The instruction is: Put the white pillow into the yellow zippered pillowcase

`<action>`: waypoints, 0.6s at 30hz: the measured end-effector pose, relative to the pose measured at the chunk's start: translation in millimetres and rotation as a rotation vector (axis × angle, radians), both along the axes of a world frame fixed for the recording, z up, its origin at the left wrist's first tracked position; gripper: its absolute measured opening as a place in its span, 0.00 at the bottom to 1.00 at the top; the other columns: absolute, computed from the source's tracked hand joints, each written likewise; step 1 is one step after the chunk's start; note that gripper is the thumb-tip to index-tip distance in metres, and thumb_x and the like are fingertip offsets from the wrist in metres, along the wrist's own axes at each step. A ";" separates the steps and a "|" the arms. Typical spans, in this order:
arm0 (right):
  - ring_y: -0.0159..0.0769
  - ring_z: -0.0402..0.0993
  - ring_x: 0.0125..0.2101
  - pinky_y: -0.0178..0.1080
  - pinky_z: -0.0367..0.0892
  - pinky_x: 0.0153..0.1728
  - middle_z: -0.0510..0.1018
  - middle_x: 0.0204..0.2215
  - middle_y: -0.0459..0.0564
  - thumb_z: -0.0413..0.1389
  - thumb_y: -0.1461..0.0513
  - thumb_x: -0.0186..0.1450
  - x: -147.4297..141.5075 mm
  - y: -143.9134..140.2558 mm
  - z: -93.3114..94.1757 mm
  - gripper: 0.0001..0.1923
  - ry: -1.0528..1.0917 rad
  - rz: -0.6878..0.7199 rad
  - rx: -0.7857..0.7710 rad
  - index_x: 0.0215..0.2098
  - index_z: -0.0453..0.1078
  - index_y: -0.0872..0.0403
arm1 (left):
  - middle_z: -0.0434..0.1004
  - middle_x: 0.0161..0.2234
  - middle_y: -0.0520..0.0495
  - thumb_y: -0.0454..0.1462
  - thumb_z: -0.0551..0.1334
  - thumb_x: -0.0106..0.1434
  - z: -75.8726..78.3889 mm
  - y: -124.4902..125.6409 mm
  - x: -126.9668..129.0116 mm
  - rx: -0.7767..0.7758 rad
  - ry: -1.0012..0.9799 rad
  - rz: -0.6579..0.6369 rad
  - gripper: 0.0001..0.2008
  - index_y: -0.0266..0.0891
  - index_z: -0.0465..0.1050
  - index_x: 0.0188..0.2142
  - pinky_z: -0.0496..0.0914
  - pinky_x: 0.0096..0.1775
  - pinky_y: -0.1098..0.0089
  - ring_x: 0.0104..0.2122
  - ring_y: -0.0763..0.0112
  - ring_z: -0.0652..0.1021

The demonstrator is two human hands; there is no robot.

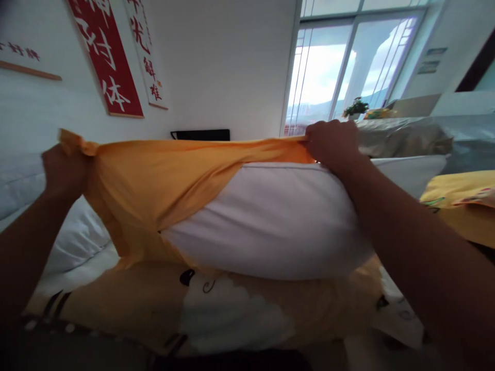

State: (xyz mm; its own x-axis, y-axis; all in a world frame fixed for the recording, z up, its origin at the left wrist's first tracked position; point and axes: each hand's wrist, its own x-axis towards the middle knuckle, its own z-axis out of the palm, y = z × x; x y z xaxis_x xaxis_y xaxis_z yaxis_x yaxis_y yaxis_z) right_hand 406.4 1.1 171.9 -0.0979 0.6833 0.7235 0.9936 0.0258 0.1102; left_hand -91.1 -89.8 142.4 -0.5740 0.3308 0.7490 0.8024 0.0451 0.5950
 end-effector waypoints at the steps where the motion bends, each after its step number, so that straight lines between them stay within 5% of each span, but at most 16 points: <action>1: 0.45 0.70 0.43 0.46 0.57 0.41 0.77 0.40 0.65 0.44 0.47 0.68 -4.3 -1.8 -4.3 0.29 -0.003 0.005 -0.032 0.39 0.74 0.65 | 0.75 0.31 0.51 0.34 0.59 0.58 -3.4 5.5 -0.3 -0.092 0.014 0.032 0.09 0.30 0.73 0.36 0.72 0.42 0.60 0.33 0.71 0.73; 3: 0.43 0.71 0.44 0.45 0.57 0.44 0.78 0.40 0.59 0.45 0.48 0.68 -13.0 -9.0 -17.2 0.26 0.032 0.092 -0.065 0.43 0.73 0.60 | 0.74 0.44 0.40 0.34 0.61 0.56 -18.4 12.7 5.7 -0.112 0.010 0.094 0.19 0.28 0.70 0.47 0.68 0.47 0.50 0.44 0.57 0.73; 5: 0.42 0.71 0.45 0.46 0.56 0.48 0.78 0.43 0.54 0.43 0.49 0.70 -20.6 -16.5 -36.2 0.24 -0.019 0.276 -0.079 0.50 0.70 0.55 | 0.66 0.54 0.32 0.32 0.62 0.52 -44.6 11.6 25.4 0.087 0.201 0.124 0.32 0.26 0.60 0.56 0.61 0.53 0.44 0.54 0.49 0.66; 7: 0.46 0.69 0.49 0.50 0.53 0.51 0.75 0.49 0.55 0.40 0.47 0.70 -26.6 -18.6 -59.4 0.27 -0.151 0.399 -0.131 0.58 0.64 0.51 | 0.65 0.53 0.33 0.30 0.60 0.52 -79.4 3.2 60.1 0.277 0.631 -0.028 0.29 0.28 0.60 0.55 0.58 0.55 0.49 0.55 0.52 0.65; 8: 0.48 0.67 0.51 0.51 0.52 0.51 0.73 0.52 0.57 0.39 0.45 0.69 -29.2 -16.4 -71.0 0.29 -0.212 0.412 -0.154 0.60 0.60 0.51 | 0.70 0.45 0.39 0.30 0.57 0.56 -98.7 -2.4 81.5 0.288 0.869 -0.182 0.18 0.33 0.64 0.48 0.61 0.53 0.54 0.49 0.58 0.69; 10: 0.52 0.64 0.52 0.54 0.51 0.51 0.70 0.54 0.60 0.41 0.43 0.68 -33.9 -5.9 -90.9 0.33 -0.272 0.382 -0.154 0.63 0.55 0.52 | 0.72 0.37 0.45 0.29 0.53 0.61 -136.6 -11.7 126.0 0.030 1.216 -0.621 0.07 0.38 0.66 0.37 0.64 0.45 0.64 0.41 0.65 0.71; 11: 0.52 0.64 0.52 0.54 0.51 0.51 0.70 0.54 0.61 0.41 0.43 0.67 -36.4 1.6 -98.4 0.34 -0.269 0.351 -0.139 0.63 0.55 0.53 | 0.72 0.37 0.45 0.31 0.53 0.62 -153.7 -14.0 146.2 -0.136 1.328 -0.734 0.06 0.38 0.66 0.36 0.63 0.44 0.63 0.40 0.65 0.71; 14: 0.52 0.65 0.51 0.56 0.51 0.52 0.71 0.52 0.61 0.40 0.43 0.68 -45.7 23.8 -113.4 0.33 -0.222 0.299 -0.090 0.61 0.59 0.55 | 0.72 0.36 0.45 0.38 0.53 0.65 -191.2 -9.6 186.6 -0.436 1.302 -0.753 0.07 0.38 0.67 0.35 0.62 0.39 0.62 0.37 0.62 0.72; 18: 0.53 0.58 0.58 0.58 0.50 0.54 0.63 0.59 0.64 0.39 0.45 0.68 -59.9 26.2 -150.4 0.33 -0.250 0.356 -0.108 0.61 0.59 0.57 | 0.76 0.34 0.42 0.42 0.51 0.67 -207.7 7.1 195.2 -0.655 1.148 -0.662 0.15 0.36 0.72 0.36 0.61 0.40 0.60 0.36 0.59 0.74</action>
State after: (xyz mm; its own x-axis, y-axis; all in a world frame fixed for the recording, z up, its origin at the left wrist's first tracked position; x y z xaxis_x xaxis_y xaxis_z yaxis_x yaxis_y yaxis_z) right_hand 346.5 27.3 21.5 -0.5038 0.6453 0.5743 0.8637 0.3859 0.3241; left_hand 104.1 -82.7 -65.3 0.6029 0.7408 0.2961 0.7905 -0.5047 -0.3469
